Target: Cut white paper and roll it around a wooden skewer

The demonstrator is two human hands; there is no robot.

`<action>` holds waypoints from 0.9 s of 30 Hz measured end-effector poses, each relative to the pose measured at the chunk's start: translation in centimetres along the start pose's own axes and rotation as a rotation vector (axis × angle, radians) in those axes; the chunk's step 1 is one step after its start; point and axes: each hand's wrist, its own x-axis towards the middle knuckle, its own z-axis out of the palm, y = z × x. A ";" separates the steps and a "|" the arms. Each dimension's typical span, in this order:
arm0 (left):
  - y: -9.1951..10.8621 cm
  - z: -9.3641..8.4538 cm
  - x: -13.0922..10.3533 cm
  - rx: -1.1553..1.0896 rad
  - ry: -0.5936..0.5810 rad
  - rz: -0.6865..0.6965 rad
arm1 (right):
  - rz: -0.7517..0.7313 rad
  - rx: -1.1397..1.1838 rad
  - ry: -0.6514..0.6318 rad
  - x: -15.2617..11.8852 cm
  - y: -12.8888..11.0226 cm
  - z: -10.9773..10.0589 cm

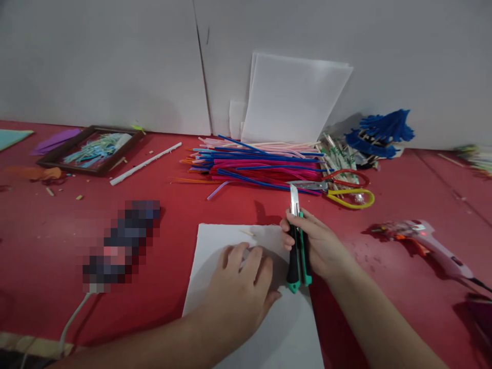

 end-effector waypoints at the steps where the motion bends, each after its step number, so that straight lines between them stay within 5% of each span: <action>1: 0.0 0.1 -0.1 0.012 0.001 0.008 | -0.004 -0.053 0.003 0.0 -0.3 -0.3; 4: 0.2 0.4 -0.4 0.056 -0.001 0.027 | -0.042 -0.259 0.049 0.2 -1.2 -1.5; 10: 0.6 0.2 0.3 0.102 -0.041 0.013 | -0.283 -1.271 0.285 1.1 -1.3 -3.6; 21: -0.6 -0.5 0.5 0.044 -0.092 0.007 | -0.607 -1.459 0.243 2.6 0.8 -5.0; 27: -2.8 -1.6 1.1 -0.079 -0.142 -0.042 | -0.928 -1.312 0.058 1.6 0.3 -2.3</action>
